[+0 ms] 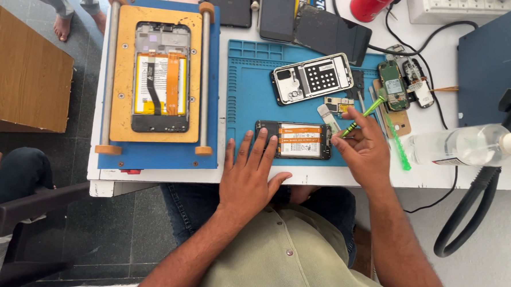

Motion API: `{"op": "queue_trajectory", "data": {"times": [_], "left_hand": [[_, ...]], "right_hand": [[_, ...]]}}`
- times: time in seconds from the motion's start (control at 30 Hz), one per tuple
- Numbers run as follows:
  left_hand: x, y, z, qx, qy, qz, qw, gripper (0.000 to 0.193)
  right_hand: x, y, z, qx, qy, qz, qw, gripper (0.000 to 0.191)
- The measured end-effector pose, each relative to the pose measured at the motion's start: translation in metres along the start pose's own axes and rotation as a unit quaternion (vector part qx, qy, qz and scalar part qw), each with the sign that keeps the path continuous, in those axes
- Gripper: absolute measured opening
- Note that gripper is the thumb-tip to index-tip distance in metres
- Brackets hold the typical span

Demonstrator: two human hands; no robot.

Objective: The person disassembles a white smartphone, removes the back cover, and uses a green plastic tool to pry and separate internal components. They handle the battery and logic board, then place the phone parts on the workbench.

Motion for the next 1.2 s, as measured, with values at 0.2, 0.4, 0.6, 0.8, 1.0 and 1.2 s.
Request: {"op": "queue_trajectory", "data": {"times": [0.2, 0.4, 0.6, 0.8, 1.0, 1.2], "left_hand": [[0.009, -0.004, 0.001, -0.004, -0.013, -0.029, 0.999, 0.073], [0.015, -0.012, 0.017, -0.026, -0.049, -0.100, 0.993, 0.078], [0.022, -0.010, 0.037, -0.062, -0.060, -0.103, 0.991, 0.081], [0.024, -0.012, 0.029, -0.072, -0.088, -0.142, 0.983, 0.082], [0.024, -0.014, 0.021, -0.051, -0.078, -0.155, 0.984, 0.082], [0.019, -0.018, 0.013, -0.030, -0.078, -0.179, 0.980, 0.085]], "right_hand": [[0.008, 0.000, -0.007, -0.004, -0.003, 0.023, 1.000, 0.080], [0.013, 0.000, -0.012, -0.001, -0.010, 0.044, 0.999, 0.088], [0.011, -0.008, -0.031, 0.053, -0.041, 0.030, 0.997, 0.078], [0.005, -0.018, -0.047, 0.097, -0.108, 0.000, 0.989, 0.056], [-0.018, 0.011, -0.044, 0.065, -0.085, -0.011, 0.994, 0.041], [-0.051, 0.054, -0.028, 0.064, -0.080, -0.145, 0.984, 0.032]]}}
Point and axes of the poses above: each hand's wrist, its own z-axis towards the middle knuckle, its own y-axis out of the palm, x = y × z, the point moved 8 cm from there along z, towards the middle knuckle, and after that the axes turned 10 degrees about -z, right-handed, at the moved point
